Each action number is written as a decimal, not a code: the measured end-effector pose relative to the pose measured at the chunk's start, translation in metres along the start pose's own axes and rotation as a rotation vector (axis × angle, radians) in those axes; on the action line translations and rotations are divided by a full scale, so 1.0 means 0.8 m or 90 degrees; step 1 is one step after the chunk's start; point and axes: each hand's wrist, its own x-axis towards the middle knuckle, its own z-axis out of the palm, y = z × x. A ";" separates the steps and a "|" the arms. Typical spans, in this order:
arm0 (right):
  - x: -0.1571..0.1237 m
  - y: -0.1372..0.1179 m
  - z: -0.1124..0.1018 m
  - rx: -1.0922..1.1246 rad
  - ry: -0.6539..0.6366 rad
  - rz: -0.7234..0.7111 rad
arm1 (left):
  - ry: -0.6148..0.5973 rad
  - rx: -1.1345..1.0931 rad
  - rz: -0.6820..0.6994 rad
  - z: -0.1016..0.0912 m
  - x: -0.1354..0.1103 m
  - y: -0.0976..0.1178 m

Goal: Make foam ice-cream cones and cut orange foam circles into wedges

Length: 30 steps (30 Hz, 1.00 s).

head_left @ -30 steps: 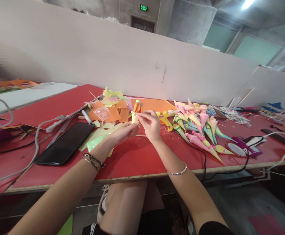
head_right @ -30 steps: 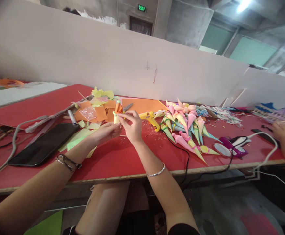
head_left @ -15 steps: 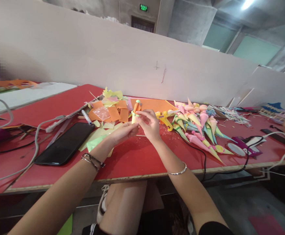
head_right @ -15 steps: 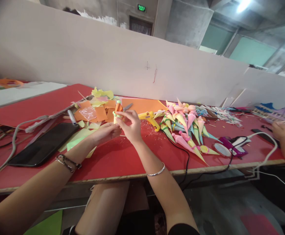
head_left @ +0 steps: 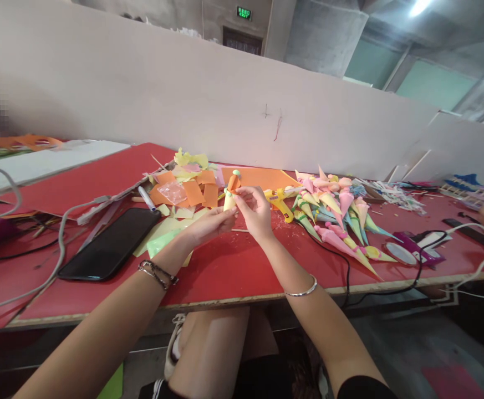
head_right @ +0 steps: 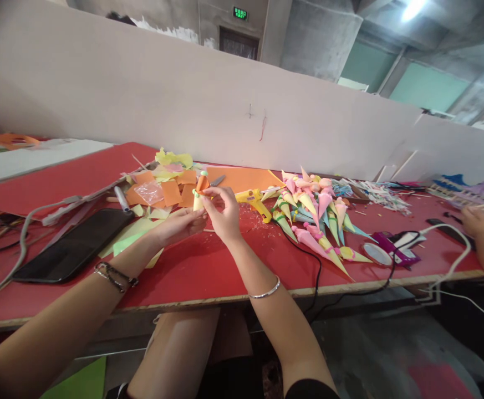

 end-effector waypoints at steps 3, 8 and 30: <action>0.000 0.001 0.000 -0.007 0.023 0.009 | 0.022 -0.068 -0.003 -0.002 0.003 0.000; -0.003 -0.004 -0.001 -0.077 -0.054 -0.017 | 0.075 -0.115 0.047 -0.006 0.007 -0.002; -0.003 -0.006 -0.002 -0.163 -0.095 -0.083 | 0.104 -0.109 0.066 -0.009 0.010 -0.005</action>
